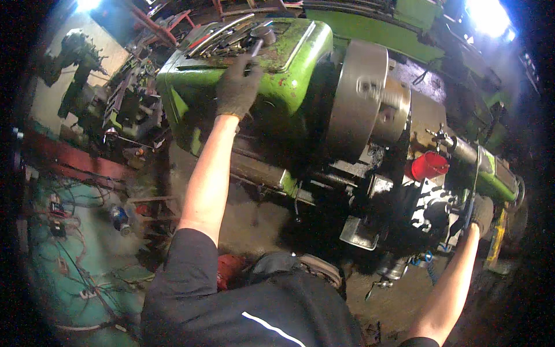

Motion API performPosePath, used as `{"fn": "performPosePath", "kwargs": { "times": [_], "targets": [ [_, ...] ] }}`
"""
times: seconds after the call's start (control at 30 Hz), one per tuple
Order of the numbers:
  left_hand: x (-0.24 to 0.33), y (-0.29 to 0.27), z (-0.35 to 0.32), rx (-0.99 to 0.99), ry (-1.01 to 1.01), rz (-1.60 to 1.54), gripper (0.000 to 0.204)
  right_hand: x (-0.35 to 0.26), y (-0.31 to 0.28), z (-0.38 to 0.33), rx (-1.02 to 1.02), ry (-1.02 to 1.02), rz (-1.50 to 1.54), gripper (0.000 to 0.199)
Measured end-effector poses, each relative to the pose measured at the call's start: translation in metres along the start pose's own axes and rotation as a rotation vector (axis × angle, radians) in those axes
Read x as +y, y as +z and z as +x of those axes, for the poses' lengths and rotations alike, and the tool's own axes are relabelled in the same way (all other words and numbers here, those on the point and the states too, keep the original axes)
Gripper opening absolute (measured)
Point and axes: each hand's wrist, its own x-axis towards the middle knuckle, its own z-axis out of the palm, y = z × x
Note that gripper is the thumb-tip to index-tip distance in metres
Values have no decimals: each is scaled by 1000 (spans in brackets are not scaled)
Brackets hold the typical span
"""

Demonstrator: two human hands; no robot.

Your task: The person operates a green metal lathe, adjusting the chuck and tool post while the workpiece rotates. They use a wrench to tighten the chuck and a caliper to measure the workpiece, then continue machining with the cutting tool.

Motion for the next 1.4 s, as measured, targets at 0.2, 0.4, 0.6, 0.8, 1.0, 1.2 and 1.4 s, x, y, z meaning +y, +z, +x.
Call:
{"fn": "performPosePath", "kwargs": {
  "times": [0.2,0.4,0.6,0.8,1.0,1.2,1.4],
  "targets": [
    [-52,-18,-59,321,-90,-420,42,0,8,-8,76,81,-27,58],
    [-214,72,-301,299,-946,-498,22,30,20,21,126,1,-44,54],
    [-276,131,-398,-91,-1528,-976,6,71,32,57,98,-132,-106,51],
    [-284,127,-396,-62,-1522,-1079,7,21,24,16,160,16,-25,50],
    [-259,93,-369,195,-1585,-1387,26,18,19,20,152,56,-45,51],
    [-241,18,-448,112,-1213,-783,17,23,36,26,68,22,108,51],
    [-116,-111,-396,-195,-881,-299,12,45,15,49,196,-414,640,49]
  ]
}}
